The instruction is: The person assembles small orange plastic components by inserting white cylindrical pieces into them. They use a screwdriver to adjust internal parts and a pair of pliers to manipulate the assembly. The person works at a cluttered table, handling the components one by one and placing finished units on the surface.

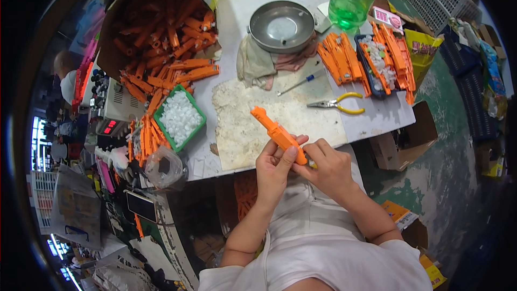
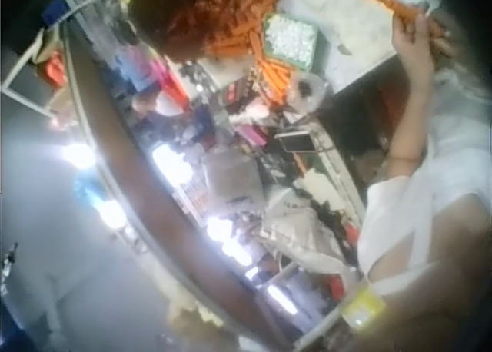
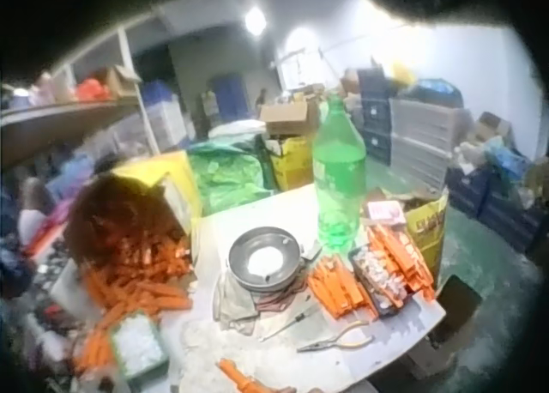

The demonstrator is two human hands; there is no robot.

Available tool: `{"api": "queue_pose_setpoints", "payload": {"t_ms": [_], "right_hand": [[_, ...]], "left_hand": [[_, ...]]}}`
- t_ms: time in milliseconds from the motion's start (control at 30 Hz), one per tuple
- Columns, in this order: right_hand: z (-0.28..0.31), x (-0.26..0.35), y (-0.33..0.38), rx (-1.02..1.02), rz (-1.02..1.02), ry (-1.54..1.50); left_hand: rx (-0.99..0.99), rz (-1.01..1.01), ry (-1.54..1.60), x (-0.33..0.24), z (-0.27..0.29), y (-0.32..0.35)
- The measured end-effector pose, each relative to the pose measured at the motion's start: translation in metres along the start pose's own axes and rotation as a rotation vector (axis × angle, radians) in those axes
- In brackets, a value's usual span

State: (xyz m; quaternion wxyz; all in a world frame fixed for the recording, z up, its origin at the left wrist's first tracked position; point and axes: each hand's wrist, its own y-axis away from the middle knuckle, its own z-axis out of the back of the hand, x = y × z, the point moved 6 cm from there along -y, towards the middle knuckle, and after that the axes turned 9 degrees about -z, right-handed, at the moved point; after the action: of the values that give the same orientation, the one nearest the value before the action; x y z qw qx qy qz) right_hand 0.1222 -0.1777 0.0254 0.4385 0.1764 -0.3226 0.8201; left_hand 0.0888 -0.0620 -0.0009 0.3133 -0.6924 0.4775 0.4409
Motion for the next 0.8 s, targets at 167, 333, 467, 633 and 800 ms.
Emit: {"api": "queue_pose_setpoints", "payload": {"t_ms": [167,333,467,633,800], "right_hand": [[-0.005,0.001,-0.02,-0.061,0.034,-0.055],[-0.002,-0.017,-0.054,-0.122,-0.067,-0.142],[0.001,-0.045,-0.095,-0.173,-0.172,0.014],[-0.017,-0.063,-0.106,-0.097,-0.219,0.108],[-0.018,-0.064,-0.113,-0.076,-0.245,0.088]], "left_hand": [[-0.038,-0.036,-0.023,0.002,0.004,-0.019],[-0.08,-0.334,-0.36,-0.009,0.018,-0.041],[-0.174,-0.369,-0.485,-0.013,0.031,-0.046],[-0.174,-0.376,-0.488,-0.01,0.031,-0.046],[-0.194,-0.408,-0.518,-0.008,0.035,-0.049]]}}
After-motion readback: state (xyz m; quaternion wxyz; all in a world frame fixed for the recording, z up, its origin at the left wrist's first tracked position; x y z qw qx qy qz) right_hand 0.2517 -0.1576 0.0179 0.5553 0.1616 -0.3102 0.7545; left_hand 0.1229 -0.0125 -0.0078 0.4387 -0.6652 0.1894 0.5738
